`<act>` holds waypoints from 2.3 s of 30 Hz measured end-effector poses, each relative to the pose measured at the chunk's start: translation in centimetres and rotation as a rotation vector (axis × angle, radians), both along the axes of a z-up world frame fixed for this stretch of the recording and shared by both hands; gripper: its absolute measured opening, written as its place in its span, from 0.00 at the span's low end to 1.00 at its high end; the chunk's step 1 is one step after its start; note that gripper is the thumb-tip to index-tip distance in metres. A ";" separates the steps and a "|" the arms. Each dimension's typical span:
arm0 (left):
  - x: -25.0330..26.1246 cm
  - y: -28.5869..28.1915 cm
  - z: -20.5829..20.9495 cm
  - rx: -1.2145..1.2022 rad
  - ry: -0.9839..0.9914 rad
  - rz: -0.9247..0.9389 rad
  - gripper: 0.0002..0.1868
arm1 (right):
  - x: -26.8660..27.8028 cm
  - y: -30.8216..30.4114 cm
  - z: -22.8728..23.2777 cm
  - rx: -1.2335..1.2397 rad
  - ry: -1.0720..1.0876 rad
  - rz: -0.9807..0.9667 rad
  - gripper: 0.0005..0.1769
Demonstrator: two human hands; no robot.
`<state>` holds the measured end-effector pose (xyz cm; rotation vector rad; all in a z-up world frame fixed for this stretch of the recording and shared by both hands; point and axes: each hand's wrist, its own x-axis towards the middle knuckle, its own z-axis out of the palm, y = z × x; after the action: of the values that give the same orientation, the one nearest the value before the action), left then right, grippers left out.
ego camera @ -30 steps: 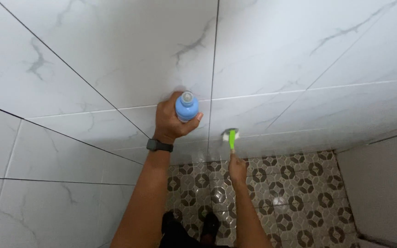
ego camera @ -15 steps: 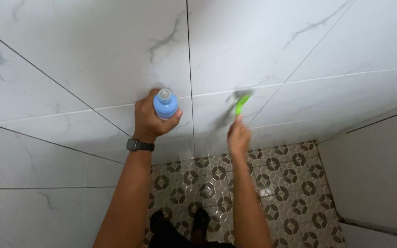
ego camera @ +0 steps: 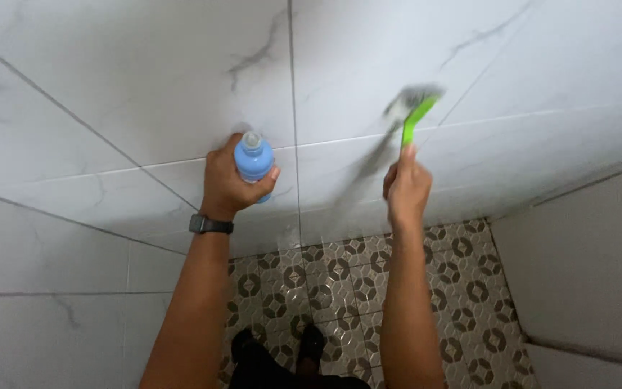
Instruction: Scrubbing bathroom wall tiles and grout with a cleaning brush and solution.
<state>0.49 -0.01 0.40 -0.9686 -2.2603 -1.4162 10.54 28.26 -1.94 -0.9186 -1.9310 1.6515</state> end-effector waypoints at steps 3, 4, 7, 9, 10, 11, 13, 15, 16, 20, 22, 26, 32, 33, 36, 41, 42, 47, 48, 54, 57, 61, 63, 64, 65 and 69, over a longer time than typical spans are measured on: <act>-0.1 0.0 -0.2 0.005 0.041 0.000 0.21 | -0.4 -0.1 -1.1 -0.003 0.094 0.019 0.28; -0.4 0.0 -0.8 0.006 0.036 -0.006 0.21 | -0.2 -0.1 -6.1 -0.001 0.090 0.012 0.28; -0.9 0.0 -1.5 -0.033 0.063 0.015 0.23 | 1.2 -0.7 -18.8 0.221 -0.216 0.105 0.30; -0.4 0.0 -0.5 -0.018 0.058 0.032 0.23 | 4.0 -2.5 -24.1 -0.041 -0.554 0.136 0.34; -0.3 0.1 -0.6 -0.017 0.064 0.035 0.23 | 4.5 -2.4 -22.6 -0.038 -0.549 0.138 0.34; -0.3 0.1 -0.7 -0.019 0.059 0.030 0.22 | 4.7 -2.6 -21.1 -0.088 -0.487 0.115 0.32; -0.2 0.1 -0.6 -0.020 0.052 0.018 0.22 | 4.8 -2.2 -17.3 -0.139 -0.426 0.084 0.30; -0.1 0.0 -0.4 0.000 0.097 0.032 0.22 | 3.9 -1.0 -12.7 -0.239 -0.222 0.040 0.28; -0.9 0.4 -0.8 0.007 0.104 0.035 0.22 | 2.7 0.4 -9.7 -0.232 -0.214 0.043 0.28; -0.1 -0.1 -1.1 -0.032 0.110 0.023 0.21 | 1.5 2.8 -4.3 -0.143 -0.012 0.041 0.28; -0.3 0.3 -0.4 -0.035 0.110 0.034 0.21 | 0.8 3.4 -5.4 -0.125 0.068 0.052 0.28; -0.3 0.3 -0.3 -0.036 0.147 0.012 0.23 | 2.7 2.2 -16.1 -0.160 -0.230 0.093 0.28; 0.0 0.2 0.6 -0.084 0.053 -0.001 0.22 | 5.7 1.4 -18.6 -0.132 -0.378 0.115 0.32; 0.6 0.3 1.2 -0.063 0.017 -0.013 0.21 | 5.7 1.9 -17.5 -0.095 -0.355 0.104 0.33; 1.8 0.3 2.7 -0.149 -0.163 -0.091 0.28 | 4.4 2.6 -6.9 -0.137 -0.233 0.052 0.28; 4.5 5.0 6.2 -0.688 -0.218 -0.141 0.34 | 2.3 5.3 -3.0 -0.055 0.050 0.087 0.32; 5.1 6.1 7.3 -0.819 -0.250 -0.150 0.34 | 1.9 5.1 -2.9 -0.083 0.171 0.100 0.33; 5.5 13.7 7.9 -0.944 0.154 -0.075 0.21 | 5.0 1.6 -13.5 -0.074 -0.278 0.106 0.32; 6.0 15.4 8.1 -0.990 0.194 -0.028 0.18 | 6.1 0.7 -16.1 -0.083 -0.380 0.126 0.32; 7.2 19.5 9.0 -1.314 0.192 0.144 0.16 | 5.0 2.8 -9.5 -0.135 -0.281 0.104 0.34; 6.5 16.9 7.0 -1.092 0.235 0.154 0.30 | 2.9 5.2 -2.2 -0.066 -0.072 0.112 0.33; 5.9 12.5 4.1 -0.875 0.288 0.238 0.33 | 2.1 3.7 2.3 -0.087 0.097 0.174 0.34; 6.0 10.1 3.9 -0.512 0.303 0.198 0.35 | 1.2 2.4 -0.1 0.012 0.113 0.193 0.33; 5.6 9.1 3.7 -0.516 0.298 0.214 0.35 | 1.3 1.7 -3.9 0.009 0.112 0.209 0.33; 5.3 8.4 3.5 -0.382 0.303 0.249 0.35 | 1.5 1.1 -7.7 0.019 -0.030 0.203 0.35; 3.2 5.6 1.8 -0.173 0.301 0.268 0.32 | 4.1 -0.4 -18.5 0.137 -0.292 0.231 0.41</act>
<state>3.66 5.57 2.24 -0.8254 -2.2096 -0.9105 14.60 27.86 -20.40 -0.9554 -2.3941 1.5506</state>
